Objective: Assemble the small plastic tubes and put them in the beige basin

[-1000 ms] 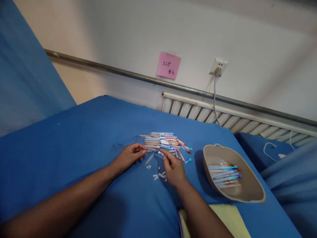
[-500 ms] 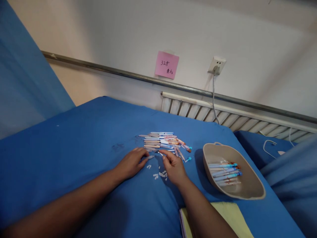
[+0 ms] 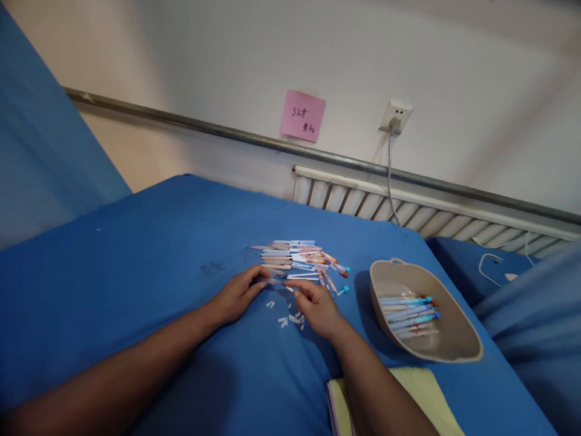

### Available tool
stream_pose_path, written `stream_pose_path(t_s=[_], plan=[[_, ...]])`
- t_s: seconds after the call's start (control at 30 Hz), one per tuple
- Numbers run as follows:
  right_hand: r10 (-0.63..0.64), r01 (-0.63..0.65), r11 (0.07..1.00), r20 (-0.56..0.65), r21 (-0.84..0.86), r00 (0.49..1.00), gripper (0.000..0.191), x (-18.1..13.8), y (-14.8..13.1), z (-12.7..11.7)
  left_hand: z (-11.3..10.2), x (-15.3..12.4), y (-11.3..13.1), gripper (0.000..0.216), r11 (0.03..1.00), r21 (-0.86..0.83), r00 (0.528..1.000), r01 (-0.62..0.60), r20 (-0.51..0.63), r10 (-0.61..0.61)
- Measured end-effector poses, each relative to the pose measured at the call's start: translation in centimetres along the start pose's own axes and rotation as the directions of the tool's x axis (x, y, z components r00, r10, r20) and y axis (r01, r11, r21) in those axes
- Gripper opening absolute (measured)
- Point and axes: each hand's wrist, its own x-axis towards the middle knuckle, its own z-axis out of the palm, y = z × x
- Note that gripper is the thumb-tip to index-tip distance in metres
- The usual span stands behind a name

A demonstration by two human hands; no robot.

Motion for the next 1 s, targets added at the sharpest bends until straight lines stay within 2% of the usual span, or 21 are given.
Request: stream_pose_path(t_s=[0.37,0.6,0.8,1.0], plan=[[0.036,-0.032,0.998,0.073,-0.059,0.997,0.027,-0.2,-0.7,-0.4,-0.2,-0.2,0.8,0.014,0.994,0.074,0.993,-0.078,0.089,0.072],[0.035,-0.035,0.999,0.013,-0.041,0.999,0.021,-0.1,-0.5,-0.3,0.0,-0.6,1.5,0.016,0.991,0.065,0.984,-0.119,0.142,0.109],[0.008,-0.017,0.995,-0.098,-0.094,0.995,0.035,0.0,-0.4,0.1,0.5,-1.1,2.2,0.017,0.996,-0.067,0.98,-0.062,0.187,0.074],[-0.008,0.012,1.0,-0.163,0.025,0.987,0.042,-0.3,-1.2,0.9,1.5,-1.5,2.9,0.017,0.981,-0.195,0.97,-0.017,0.236,0.064]])
